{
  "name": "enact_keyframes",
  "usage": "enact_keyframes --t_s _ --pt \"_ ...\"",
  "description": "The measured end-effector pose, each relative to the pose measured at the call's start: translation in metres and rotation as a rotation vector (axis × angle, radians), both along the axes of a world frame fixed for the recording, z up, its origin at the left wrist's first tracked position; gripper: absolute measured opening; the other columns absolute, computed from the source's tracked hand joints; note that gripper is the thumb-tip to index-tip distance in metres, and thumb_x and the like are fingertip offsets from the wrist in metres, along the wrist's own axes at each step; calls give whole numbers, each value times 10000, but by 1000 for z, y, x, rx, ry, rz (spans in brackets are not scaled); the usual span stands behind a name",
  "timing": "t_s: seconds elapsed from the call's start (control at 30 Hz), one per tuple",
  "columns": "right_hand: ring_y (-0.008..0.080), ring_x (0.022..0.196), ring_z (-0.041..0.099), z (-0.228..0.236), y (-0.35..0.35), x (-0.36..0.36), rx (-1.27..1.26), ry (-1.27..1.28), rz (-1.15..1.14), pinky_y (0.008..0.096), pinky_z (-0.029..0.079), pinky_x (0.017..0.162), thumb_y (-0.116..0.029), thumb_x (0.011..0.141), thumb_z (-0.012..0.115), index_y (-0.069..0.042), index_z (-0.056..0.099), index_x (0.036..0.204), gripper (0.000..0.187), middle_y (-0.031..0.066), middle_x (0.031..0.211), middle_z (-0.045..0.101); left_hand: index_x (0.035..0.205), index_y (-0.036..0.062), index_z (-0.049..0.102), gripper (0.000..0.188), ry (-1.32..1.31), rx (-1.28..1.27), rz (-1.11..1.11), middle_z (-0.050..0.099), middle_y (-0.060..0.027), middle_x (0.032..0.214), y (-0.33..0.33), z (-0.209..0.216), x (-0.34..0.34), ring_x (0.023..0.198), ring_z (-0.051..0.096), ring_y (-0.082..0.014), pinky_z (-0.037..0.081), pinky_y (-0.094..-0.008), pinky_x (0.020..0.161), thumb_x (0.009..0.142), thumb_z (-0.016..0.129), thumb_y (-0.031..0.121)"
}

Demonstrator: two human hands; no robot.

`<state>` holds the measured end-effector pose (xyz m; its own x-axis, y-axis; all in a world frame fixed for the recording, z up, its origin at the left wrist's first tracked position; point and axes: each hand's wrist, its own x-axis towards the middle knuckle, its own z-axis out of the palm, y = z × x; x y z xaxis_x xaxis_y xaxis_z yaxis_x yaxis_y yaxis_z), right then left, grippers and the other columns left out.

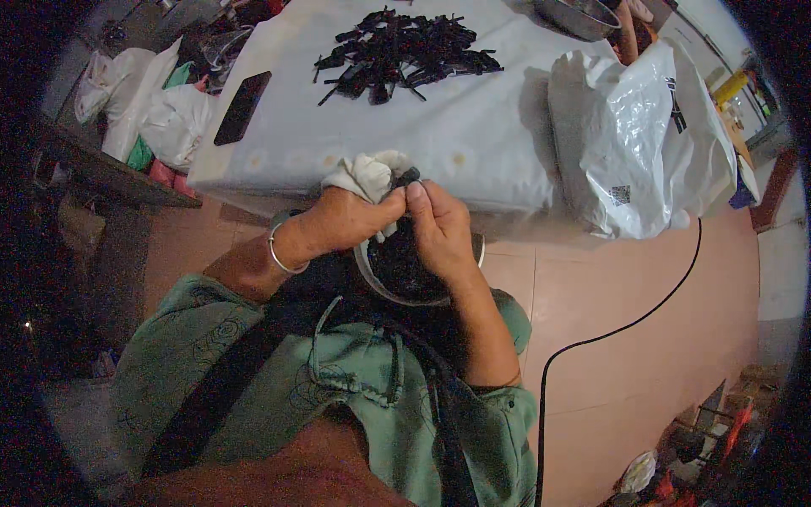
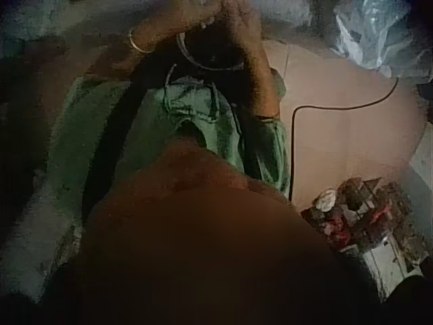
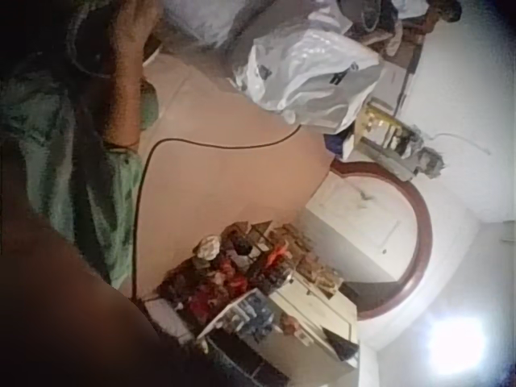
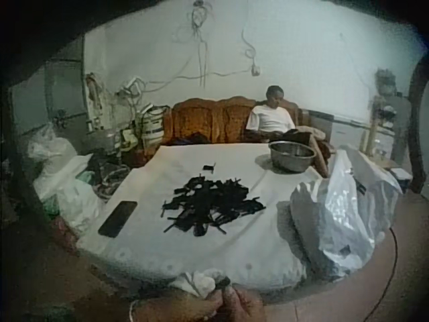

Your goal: Cleaning small black plastic components by wiping them with a white cloth.

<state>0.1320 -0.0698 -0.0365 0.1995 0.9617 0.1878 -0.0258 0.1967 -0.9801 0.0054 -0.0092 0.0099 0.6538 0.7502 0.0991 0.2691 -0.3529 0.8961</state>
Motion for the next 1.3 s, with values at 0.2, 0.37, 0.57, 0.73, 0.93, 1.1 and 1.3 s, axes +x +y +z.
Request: enact_keyframes --t_s 0.2,0.37,0.57,0.73,0.93,1.1,1.3 --pt "48 665 408 -4 2 -9 -4 140 -12 216 375 595 -218 911 424 -9 528 778 268 -26 677 498 848 4 529 158 -68 643 -22 554 -157 744 2 -3 -2 640 549 -294 442 -343 571 740 533 120" --pt "42 662 400 -8 5 -23 54 185 -59 210 373 600 -230 914 416 -19 531 775 277 -44 682 492 948 -11 538 232 5 740 -24 565 -149 749 -3 -1 -5 654 567 -267 456 -292 585 738 558 85" --pt "54 635 409 -5 5 -14 -41 209 37 223 381 588 -238 907 423 -9 518 766 285 -29 673 491 913 -10 517 213 -118 264 93 556 -156 787 -2 -13 -14 686 552 -294 446 -355 623 744 531 118" --pt "91 668 496 -7 6 -6 -2 -111 52 242 418 616 -151 830 551 4 550 873 161 55 720 572 991 28 500 199 -161 68 71 535 10 808 14 -15 -21 714 496 -77 438 -228 614 812 537 106" --pt "48 703 479 6 2 -1 -7 -207 -36 188 402 646 -64 814 563 5 569 920 127 -18 754 550 1076 46 460 253 -252 -403 115 477 24 707 14 -6 -25 542 451 -48 380 -213 444 834 481 117" --pt "51 685 476 8 -1 3 108 -337 -34 196 408 627 -74 805 577 13 581 873 110 -10 743 553 1128 36 439 299 -229 -257 28 498 -10 705 17 -10 -26 564 469 -61 392 -224 464 841 453 119" --pt "84 585 480 2 4 -5 57 -131 3 231 408 552 -119 801 589 -8 562 805 113 43 645 541 1094 2 445 298 -91 71 -139 531 -56 727 5 -6 -29 625 507 -118 431 -277 556 828 456 133"
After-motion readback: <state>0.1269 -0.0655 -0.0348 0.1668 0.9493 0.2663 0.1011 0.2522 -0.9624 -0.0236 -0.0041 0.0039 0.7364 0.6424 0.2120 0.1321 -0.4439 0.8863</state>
